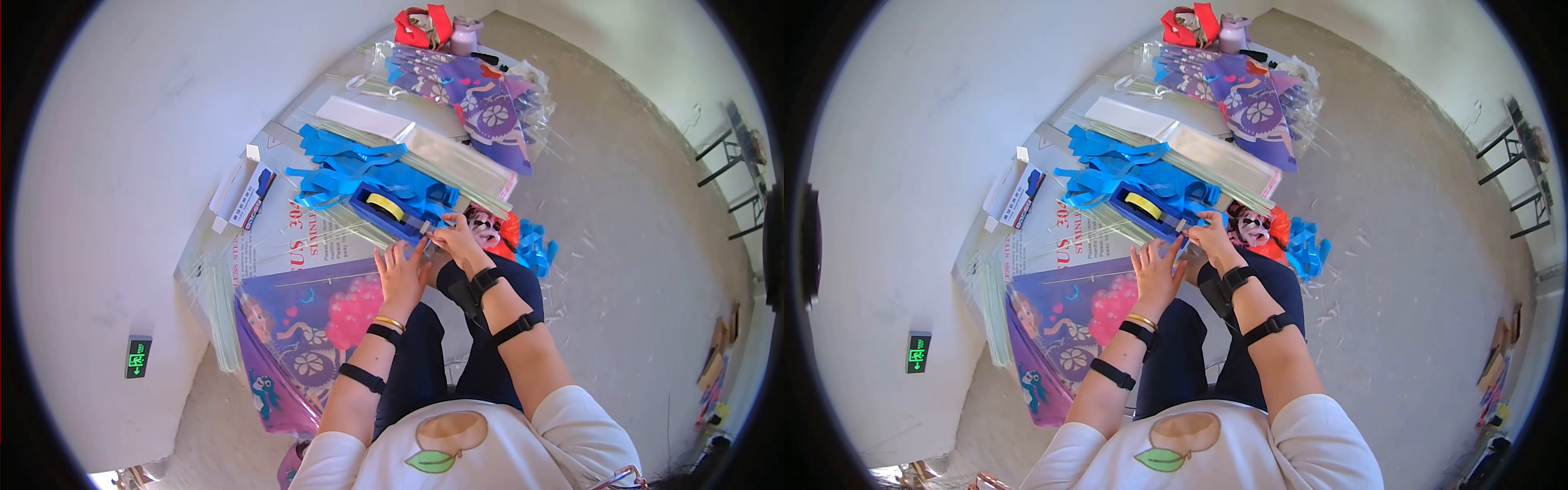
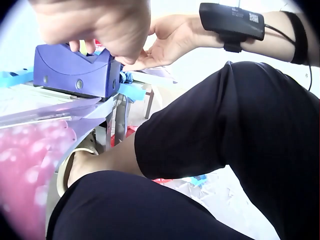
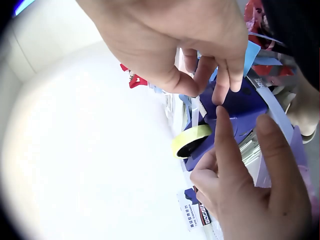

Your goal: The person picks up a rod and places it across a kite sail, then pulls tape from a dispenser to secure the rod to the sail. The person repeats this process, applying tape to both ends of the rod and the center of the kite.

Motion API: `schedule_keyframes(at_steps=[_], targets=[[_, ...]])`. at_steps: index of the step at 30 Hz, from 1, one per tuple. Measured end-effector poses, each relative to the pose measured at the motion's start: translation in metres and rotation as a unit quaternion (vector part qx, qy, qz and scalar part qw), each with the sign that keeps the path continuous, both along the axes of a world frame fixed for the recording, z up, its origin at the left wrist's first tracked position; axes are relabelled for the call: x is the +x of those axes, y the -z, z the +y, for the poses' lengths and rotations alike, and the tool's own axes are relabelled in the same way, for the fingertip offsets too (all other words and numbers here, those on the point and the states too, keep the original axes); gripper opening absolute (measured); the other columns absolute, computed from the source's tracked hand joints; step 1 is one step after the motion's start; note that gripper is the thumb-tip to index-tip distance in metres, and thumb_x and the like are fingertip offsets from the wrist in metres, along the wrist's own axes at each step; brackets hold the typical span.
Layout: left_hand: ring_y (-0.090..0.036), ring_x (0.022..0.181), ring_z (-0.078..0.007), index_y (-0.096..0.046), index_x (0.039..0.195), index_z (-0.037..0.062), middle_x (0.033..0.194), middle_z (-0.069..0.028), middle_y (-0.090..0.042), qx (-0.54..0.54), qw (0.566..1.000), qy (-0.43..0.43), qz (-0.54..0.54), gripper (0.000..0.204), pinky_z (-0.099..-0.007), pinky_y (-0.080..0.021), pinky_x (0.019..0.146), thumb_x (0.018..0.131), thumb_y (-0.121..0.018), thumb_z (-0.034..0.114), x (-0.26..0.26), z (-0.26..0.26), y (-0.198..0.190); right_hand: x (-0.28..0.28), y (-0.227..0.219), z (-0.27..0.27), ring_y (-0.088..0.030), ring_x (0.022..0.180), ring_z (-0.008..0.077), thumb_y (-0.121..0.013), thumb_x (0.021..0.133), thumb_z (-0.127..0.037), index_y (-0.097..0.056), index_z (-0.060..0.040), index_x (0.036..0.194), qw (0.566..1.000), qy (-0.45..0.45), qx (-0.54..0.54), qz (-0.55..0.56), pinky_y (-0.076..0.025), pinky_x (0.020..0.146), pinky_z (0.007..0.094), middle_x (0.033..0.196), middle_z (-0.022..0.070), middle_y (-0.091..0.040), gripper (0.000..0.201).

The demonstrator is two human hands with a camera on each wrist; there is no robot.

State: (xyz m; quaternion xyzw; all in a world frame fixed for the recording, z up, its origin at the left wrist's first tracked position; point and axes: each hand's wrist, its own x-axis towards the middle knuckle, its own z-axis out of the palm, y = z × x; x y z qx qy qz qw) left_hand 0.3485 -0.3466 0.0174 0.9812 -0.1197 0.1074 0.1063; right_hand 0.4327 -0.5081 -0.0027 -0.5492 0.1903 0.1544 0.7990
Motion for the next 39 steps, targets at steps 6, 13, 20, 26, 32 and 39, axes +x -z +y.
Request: schedule_keyframes(at_steps=[6, 13, 20, 26, 32, 39], targets=[[-0.045, 0.131, -0.0343, -0.054, 0.148, 0.0247, 0.133, -0.0117, -0.051, -0.009, 1.000, 0.008, -0.012, 0.056, -0.0653, -0.022, 0.119, 0.095, -0.067, 0.035, -0.002, 0.001, -0.002, -0.004, 0.000, -0.001, -0.073, 0.096, 0.0260, -0.067, 0.088, 0.006, -0.039, -0.0027, 0.138, 1.000, 0.005, 0.007, 0.011, -0.060, 0.084, 0.0332, 0.105, 0.0152, -0.063, 0.058], [-0.048, 0.127, -0.0366, -0.064, 0.138, 0.0211, 0.131, -0.0140, -0.053, -0.135, 0.984, 0.091, 0.069, 0.045, -0.0540, -0.036, 0.111, 0.094, -0.069, 0.028, -0.057, 0.022, -0.036, -0.005, 0.046, 0.012, -0.071, 0.085, 0.0363, -0.072, 0.082, -0.005, -0.042, -0.0059, 0.133, 0.905, 0.028, -0.407, -0.122, -0.055, 0.077, 0.0485, 0.096, 0.0231, -0.068, 0.058], [-0.052, 0.125, -0.0347, -0.066, 0.129, 0.0125, 0.131, -0.0106, -0.059, -0.129, 0.977, -0.117, 0.119, 0.039, -0.0475, -0.041, 0.108, 0.090, -0.066, 0.011, -0.088, 0.176, -0.028, -0.070, -0.021, 0.009, -0.058, 0.077, 0.0120, -0.060, 0.097, -0.003, -0.045, -0.0069, 0.140, 0.991, 0.055, -0.023, -0.122, -0.049, 0.074, 0.0284, 0.088, 0.0030, -0.058, 0.046], [-0.052, 0.131, -0.0332, -0.055, 0.140, 0.0049, 0.146, -0.0123, -0.055, -0.032, 0.989, -0.107, 0.100, 0.058, -0.0469, -0.040, 0.112, 0.083, -0.058, -0.005, -0.076, 0.256, 0.021, -0.126, -0.035, 0.115, -0.052, 0.075, 0.0146, -0.054, 0.101, -0.008, -0.050, -0.0181, 0.140, 0.906, -0.182, 0.361, 0.128, -0.045, 0.073, 0.0293, 0.088, 0.0010, -0.055, 0.041], [-0.048, 0.135, -0.0285, -0.049, 0.148, 0.0062, 0.150, -0.0087, -0.052, 0.067, 0.984, -0.079, 0.144, 0.072, -0.0456, -0.038, 0.113, 0.078, -0.063, -0.005, -0.062, 0.262, 0.028, -0.123, 0.011, 0.218, -0.044, 0.066, 0.0127, -0.050, 0.102, -0.007, -0.032, -0.0250, 0.156, 0.847, -0.235, 0.411, 0.241, -0.041, 0.063, 0.0296, 0.080, -0.0008, -0.045, 0.060], [-0.049, 0.134, -0.0280, -0.047, 0.151, 0.0079, 0.149, -0.0083, -0.052, 0.040, 0.984, -0.090, 0.151, 0.075, -0.0452, -0.036, 0.112, 0.079, -0.062, -0.004, -0.056, 0.268, 0.030, -0.113, 0.042, 0.264, -0.042, 0.064, 0.0132, -0.047, 0.104, -0.008, -0.036, -0.0277, 0.155, 0.843, -0.181, 0.427, 0.273, -0.040, 0.063, 0.0292, 0.077, 0.0003, -0.044, 0.056]])
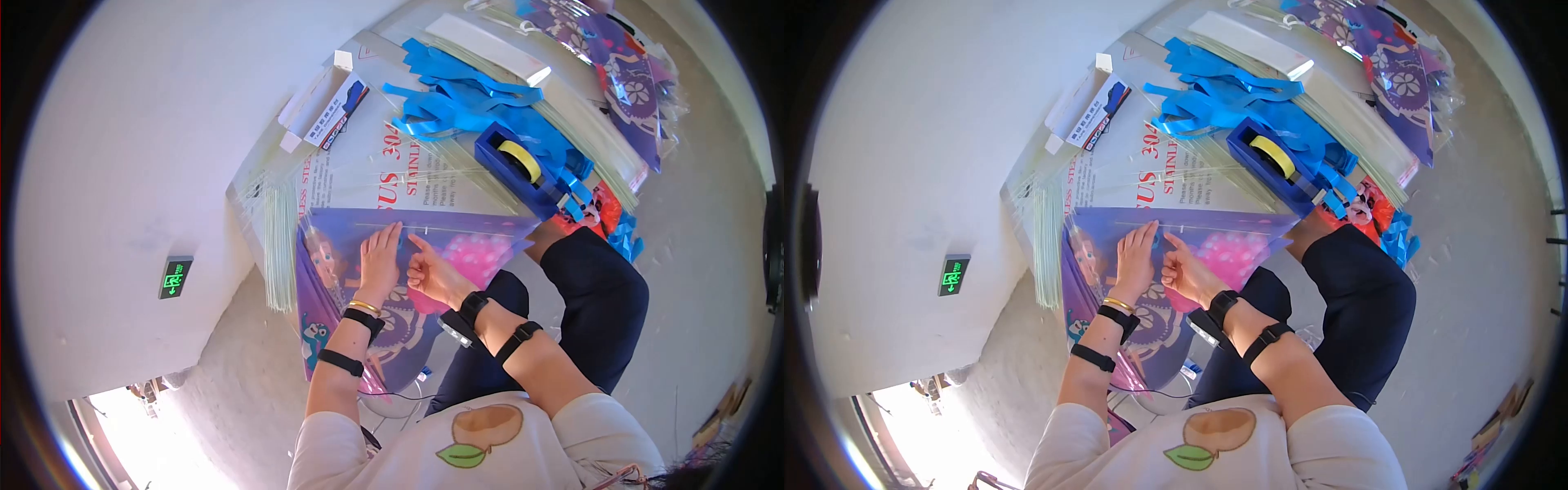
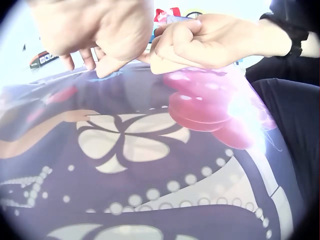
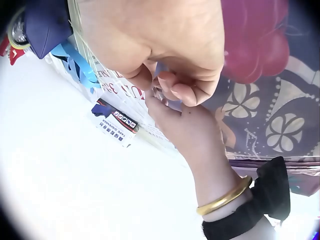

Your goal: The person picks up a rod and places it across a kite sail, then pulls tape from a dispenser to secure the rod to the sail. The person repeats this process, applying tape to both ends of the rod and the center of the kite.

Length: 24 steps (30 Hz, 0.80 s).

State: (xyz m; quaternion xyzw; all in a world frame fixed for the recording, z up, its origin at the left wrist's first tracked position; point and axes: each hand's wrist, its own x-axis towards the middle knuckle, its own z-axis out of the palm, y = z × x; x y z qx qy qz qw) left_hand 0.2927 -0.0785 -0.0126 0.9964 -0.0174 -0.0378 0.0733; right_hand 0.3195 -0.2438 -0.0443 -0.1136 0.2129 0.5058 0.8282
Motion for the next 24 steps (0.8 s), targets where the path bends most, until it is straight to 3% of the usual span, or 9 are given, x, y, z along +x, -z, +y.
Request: schedule_keyframes(at_steps=[12, 24], targets=[[-0.047, 0.136, -0.0295, -0.048, 0.152, 0.0142, 0.146, -0.0102, -0.053, -0.001, 1.000, 0.011, 0.006, 0.071, -0.0465, -0.035, 0.113, 0.084, -0.058, 0.000, 0.0029, -0.0010, -0.0043, -0.0015, 0.0090, 0.0101, -0.042, 0.061, 0.0132, -0.046, 0.101, -0.004, -0.037, -0.0289, 0.153, 0.998, 0.027, 0.024, 0.046, -0.040, 0.060, 0.0295, 0.076, 0.0011, -0.043, 0.058], [-0.046, 0.138, -0.0310, -0.050, 0.154, 0.0239, 0.146, -0.0118, -0.053, 0.036, 0.999, 0.027, 0.008, 0.066, -0.0472, -0.033, 0.114, 0.089, -0.059, 0.013, 0.0054, -0.0023, -0.0005, 0.0008, 0.0064, 0.0119, -0.044, 0.061, 0.0142, -0.048, 0.102, -0.008, -0.035, -0.0274, 0.155, 0.998, 0.035, 0.033, 0.046, -0.041, 0.059, 0.0305, 0.076, 0.0015, -0.046, 0.057]])
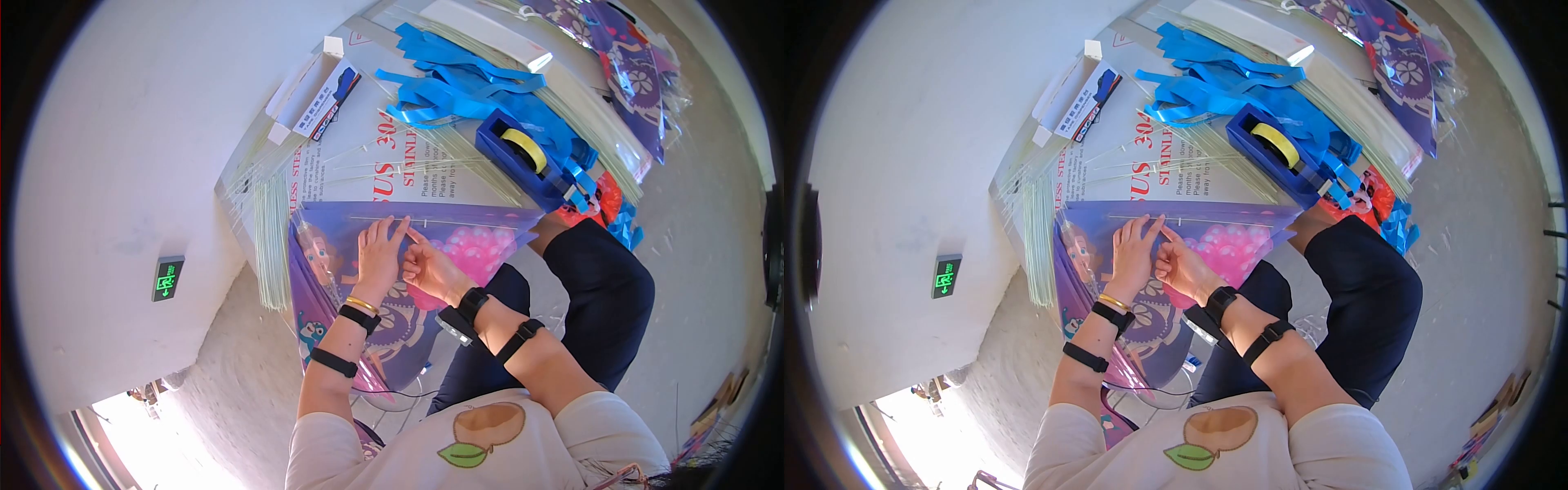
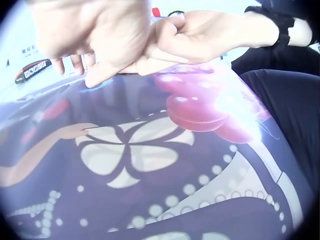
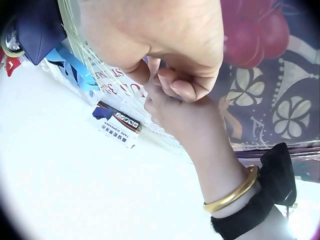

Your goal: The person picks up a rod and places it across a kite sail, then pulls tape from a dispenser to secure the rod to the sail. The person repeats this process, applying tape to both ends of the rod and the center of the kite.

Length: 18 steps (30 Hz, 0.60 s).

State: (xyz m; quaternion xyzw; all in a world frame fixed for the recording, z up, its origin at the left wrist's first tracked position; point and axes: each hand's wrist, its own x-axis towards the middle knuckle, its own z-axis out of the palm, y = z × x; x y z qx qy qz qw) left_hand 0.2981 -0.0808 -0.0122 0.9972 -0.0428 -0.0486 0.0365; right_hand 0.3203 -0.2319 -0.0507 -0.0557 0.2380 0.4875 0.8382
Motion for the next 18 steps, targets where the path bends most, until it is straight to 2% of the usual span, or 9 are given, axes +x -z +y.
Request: schedule_keyframes(at_steps=[3, 6, 8, 9, 11, 12, 14, 15, 18], targets=[[-0.046, 0.138, -0.0308, -0.047, 0.155, 0.0246, 0.148, -0.0116, -0.051, 0.008, 1.000, -0.001, 0.009, 0.069, -0.0479, -0.032, 0.114, 0.088, -0.060, 0.013, -0.001, 0.000, -0.002, -0.002, -0.006, -0.001, -0.044, 0.061, 0.0138, -0.049, 0.103, -0.010, -0.034, -0.0285, 0.156, 1.000, -0.002, 0.012, 0.019, -0.041, 0.061, 0.0306, 0.077, 0.0014, -0.047, 0.058], [-0.045, 0.138, -0.0307, -0.042, 0.159, 0.0255, 0.150, -0.0116, -0.049, 0.022, 0.999, 0.007, 0.031, 0.080, -0.0485, -0.032, 0.114, 0.084, -0.066, 0.011, -0.001, -0.002, -0.010, -0.010, -0.015, 0.000, -0.045, 0.062, 0.0133, -0.048, 0.105, -0.011, -0.041, -0.0252, 0.150, 1.000, 0.017, 0.002, 0.016, -0.041, 0.062, 0.0301, 0.080, 0.0011, -0.051, 0.048], [-0.045, 0.138, -0.0306, -0.036, 0.162, 0.0262, 0.152, -0.0118, -0.047, 0.057, 0.996, 0.019, 0.062, 0.093, -0.0490, -0.032, 0.114, 0.078, -0.071, 0.009, -0.002, -0.002, -0.012, -0.020, -0.015, 0.001, -0.047, 0.066, 0.0129, -0.051, 0.104, -0.014, -0.047, -0.0154, 0.143, 0.999, -0.043, 0.028, 0.014, -0.043, 0.065, 0.0291, 0.082, 0.0009, -0.056, 0.040], [-0.045, 0.138, -0.0306, -0.036, 0.162, 0.0262, 0.152, -0.0118, -0.047, 0.058, 0.996, 0.020, 0.061, 0.093, -0.0490, -0.032, 0.114, 0.078, -0.071, 0.009, -0.002, -0.001, -0.008, -0.025, -0.017, -0.003, -0.047, 0.066, 0.0129, -0.051, 0.104, -0.014, -0.047, -0.0154, 0.143, 0.999, -0.041, 0.028, 0.012, -0.043, 0.065, 0.0291, 0.082, 0.0009, -0.056, 0.040], [-0.045, 0.137, -0.0306, -0.032, 0.164, 0.0263, 0.153, -0.0120, -0.047, 0.103, 0.993, 0.041, 0.034, 0.096, -0.0485, -0.033, 0.113, 0.078, -0.070, 0.007, -0.004, 0.002, 0.001, -0.034, -0.019, -0.019, -0.052, 0.069, 0.0127, -0.053, 0.103, -0.016, -0.056, -0.0102, 0.128, 0.994, -0.084, -0.057, -0.035, -0.044, 0.068, 0.0289, 0.089, 0.0016, -0.062, 0.026], [-0.045, 0.137, -0.0306, -0.032, 0.164, 0.0263, 0.153, -0.0120, -0.047, 0.104, 0.993, 0.042, 0.034, 0.096, -0.0485, -0.033, 0.113, 0.078, -0.070, 0.007, -0.005, 0.003, 0.004, -0.033, -0.014, -0.027, -0.052, 0.069, 0.0127, -0.053, 0.103, -0.016, -0.056, -0.0102, 0.128, 0.994, -0.084, -0.056, -0.035, -0.044, 0.068, 0.0289, 0.089, 0.0016, -0.062, 0.026], [-0.045, 0.137, -0.0300, -0.031, 0.164, 0.0276, 0.153, -0.0126, -0.047, 0.129, 0.990, 0.054, 0.022, 0.092, -0.0484, -0.034, 0.113, 0.082, -0.065, 0.005, -0.007, 0.003, 0.006, -0.028, 0.001, -0.050, -0.056, 0.072, 0.0132, -0.054, 0.102, -0.016, -0.060, -0.0099, 0.118, 0.984, -0.012, -0.129, -0.122, -0.047, 0.071, 0.0296, 0.099, 0.0044, -0.069, 0.017], [-0.045, 0.137, -0.0300, -0.031, 0.164, 0.0276, 0.153, -0.0126, -0.047, 0.127, 0.990, 0.057, 0.019, 0.092, -0.0484, -0.034, 0.113, 0.082, -0.065, 0.005, -0.005, 0.002, 0.008, -0.022, 0.002, -0.062, -0.056, 0.072, 0.0132, -0.054, 0.102, -0.016, -0.060, -0.0099, 0.118, 0.983, -0.008, -0.132, -0.125, -0.047, 0.071, 0.0296, 0.099, 0.0044, -0.069, 0.017], [-0.046, 0.136, -0.0301, -0.032, 0.164, 0.0287, 0.152, -0.0135, -0.047, 0.139, 0.988, 0.068, 0.000, 0.090, -0.0486, -0.034, 0.112, 0.083, -0.064, 0.002, -0.004, 0.000, 0.011, -0.011, 0.000, -0.084, -0.059, 0.080, 0.0146, -0.055, 0.102, -0.016, -0.062, -0.0123, 0.112, 0.965, 0.061, -0.189, -0.174, -0.049, 0.080, 0.0321, 0.117, 0.0066, -0.070, 0.012]])
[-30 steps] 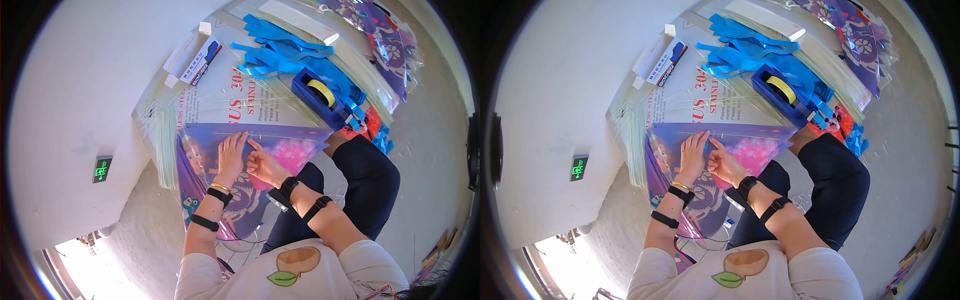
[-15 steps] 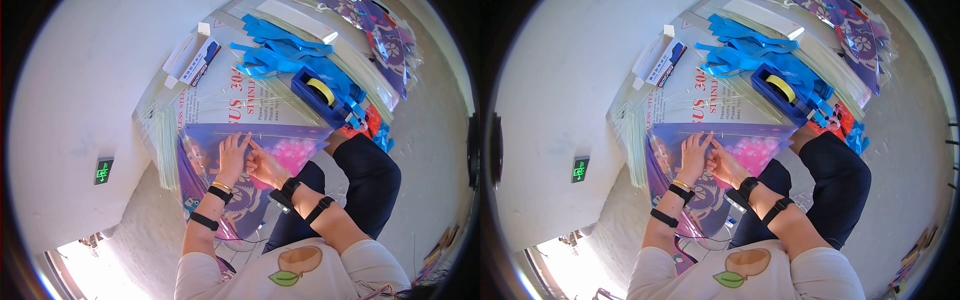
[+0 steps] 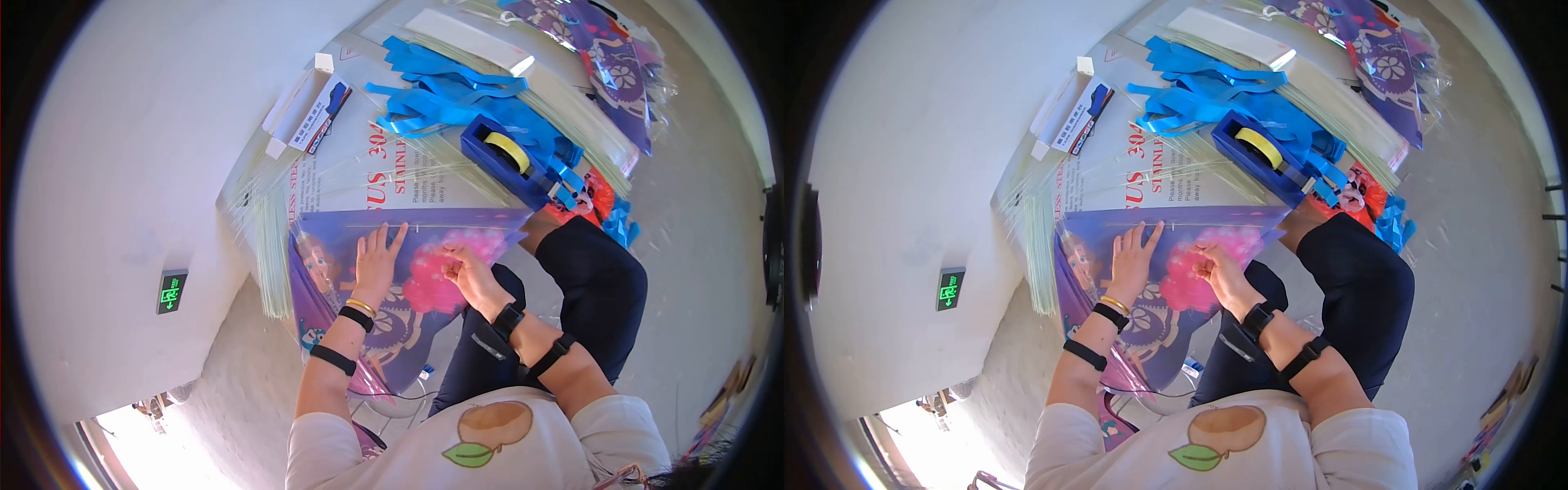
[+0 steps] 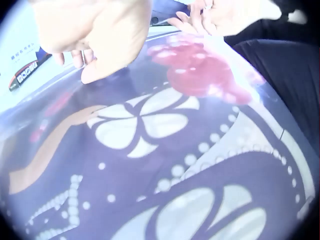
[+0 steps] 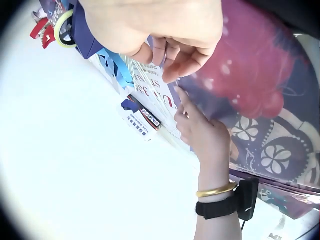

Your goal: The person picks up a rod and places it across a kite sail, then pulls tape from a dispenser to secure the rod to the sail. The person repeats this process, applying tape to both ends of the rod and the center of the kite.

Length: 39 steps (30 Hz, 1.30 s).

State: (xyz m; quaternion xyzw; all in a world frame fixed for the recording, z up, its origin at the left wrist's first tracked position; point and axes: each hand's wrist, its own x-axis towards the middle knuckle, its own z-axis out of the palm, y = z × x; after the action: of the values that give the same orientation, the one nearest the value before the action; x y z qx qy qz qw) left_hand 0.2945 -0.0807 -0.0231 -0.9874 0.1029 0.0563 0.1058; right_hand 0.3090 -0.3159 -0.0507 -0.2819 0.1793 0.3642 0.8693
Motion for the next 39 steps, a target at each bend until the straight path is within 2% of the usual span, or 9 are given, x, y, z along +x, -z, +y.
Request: schedule_keyframes(at_steps=[2, 5, 6, 8, 9, 11, 14, 29, 39], targets=[[-0.047, 0.133, -0.0312, -0.037, 0.161, 0.0289, 0.147, -0.0139, -0.050, -0.039, 0.999, -0.016, -0.008, 0.090, -0.0493, -0.034, 0.112, 0.081, -0.064, -0.002, 0.000, -0.001, 0.000, 0.003, -0.009, -0.005, -0.061, 0.089, 0.0160, -0.055, 0.103, -0.016, -0.062, -0.0140, 0.114, 0.999, 0.025, -0.033, 0.015, -0.048, 0.090, 0.0346, 0.131, 0.0056, -0.066, 0.013], [-0.048, 0.131, -0.0326, -0.044, 0.156, 0.0247, 0.142, -0.0141, -0.051, -0.114, 0.992, -0.053, 0.015, 0.085, -0.0502, -0.034, 0.112, 0.078, -0.063, -0.005, 0.007, -0.005, -0.015, 0.002, -0.011, -0.002, -0.060, 0.097, 0.0172, -0.054, 0.103, -0.016, -0.060, -0.0156, 0.114, 1.000, 0.023, -0.011, 0.017, -0.046, 0.095, 0.0358, 0.139, 0.0045, -0.062, 0.012], [-0.048, 0.131, -0.0326, -0.044, 0.156, 0.0247, 0.142, -0.0141, -0.051, -0.113, 0.992, -0.052, 0.015, 0.085, -0.0502, -0.034, 0.112, 0.078, -0.063, -0.005, 0.008, -0.009, -0.020, 0.003, -0.010, 0.000, -0.060, 0.097, 0.0172, -0.054, 0.103, -0.016, -0.060, -0.0156, 0.114, 1.000, 0.024, -0.010, 0.017, -0.046, 0.095, 0.0358, 0.139, 0.0045, -0.062, 0.012], [-0.049, 0.130, -0.0330, -0.052, 0.148, 0.0141, 0.137, -0.0139, -0.053, -0.137, 0.989, -0.047, -0.040, 0.069, -0.0498, -0.036, 0.111, 0.081, -0.061, -0.001, 0.009, -0.021, -0.025, 0.005, -0.006, 0.005, -0.061, 0.098, 0.0176, -0.053, 0.104, -0.016, -0.058, -0.0154, 0.116, 0.999, 0.033, 0.008, 0.033, -0.047, 0.095, 0.0361, 0.140, 0.0044, -0.061, 0.013], [-0.049, 0.130, -0.0330, -0.052, 0.148, 0.0141, 0.137, -0.0139, -0.053, -0.137, 0.989, -0.046, -0.037, 0.069, -0.0498, -0.036, 0.111, 0.081, -0.061, -0.001, 0.009, -0.027, -0.024, 0.006, -0.006, 0.007, -0.061, 0.098, 0.0176, -0.053, 0.104, -0.016, -0.058, -0.0154, 0.116, 0.999, 0.035, 0.007, 0.036, -0.047, 0.095, 0.0361, 0.140, 0.0044, -0.061, 0.013], [-0.049, 0.131, -0.0318, -0.051, 0.145, 0.0064, 0.139, -0.0132, -0.053, -0.192, 0.981, -0.038, -0.018, 0.064, -0.0481, -0.037, 0.111, 0.082, -0.060, -0.001, 0.008, -0.038, -0.021, 0.010, -0.005, 0.009, -0.065, 0.097, 0.0185, -0.045, 0.105, -0.013, -0.053, -0.0113, 0.120, 0.998, 0.031, -0.003, 0.049, -0.050, 0.093, 0.0380, 0.142, 0.0061, -0.059, 0.018], [-0.049, 0.133, -0.0301, -0.049, 0.146, 0.0020, 0.141, -0.0126, -0.052, -0.211, 0.977, -0.015, 0.006, 0.064, -0.0460, -0.037, 0.112, 0.083, -0.060, 0.000, 0.009, -0.046, -0.013, 0.012, -0.010, 0.011, -0.066, 0.095, 0.0186, -0.044, 0.105, -0.012, -0.052, -0.0104, 0.121, 0.997, 0.041, 0.005, 0.061, -0.051, 0.092, 0.0390, 0.142, 0.0059, -0.058, 0.018], [-0.052, 0.129, -0.0303, -0.048, 0.147, 0.0026, 0.137, -0.0143, -0.055, -0.190, 0.982, -0.001, -0.002, 0.063, -0.0427, -0.039, 0.108, 0.084, -0.058, 0.002, 0.018, -0.056, -0.009, 0.015, -0.006, 0.015, -0.066, 0.089, 0.0167, -0.045, 0.104, -0.013, -0.053, -0.0106, 0.122, 0.995, 0.048, 0.029, 0.080, -0.049, 0.081, 0.0342, 0.137, 0.0048, -0.059, 0.020], [-0.048, 0.136, -0.0287, -0.045, 0.152, 0.0060, 0.145, -0.0121, -0.051, -0.152, 0.988, -0.003, 0.020, 0.065, -0.0454, -0.037, 0.111, 0.088, -0.056, 0.005, 0.012, -0.053, -0.001, 0.014, -0.003, 0.013, -0.065, 0.091, 0.0172, -0.049, 0.103, -0.015, -0.054, -0.0124, 0.120, 0.994, 0.056, 0.046, 0.086, -0.048, 0.084, 0.0356, 0.135, 0.0040, -0.061, 0.018]])
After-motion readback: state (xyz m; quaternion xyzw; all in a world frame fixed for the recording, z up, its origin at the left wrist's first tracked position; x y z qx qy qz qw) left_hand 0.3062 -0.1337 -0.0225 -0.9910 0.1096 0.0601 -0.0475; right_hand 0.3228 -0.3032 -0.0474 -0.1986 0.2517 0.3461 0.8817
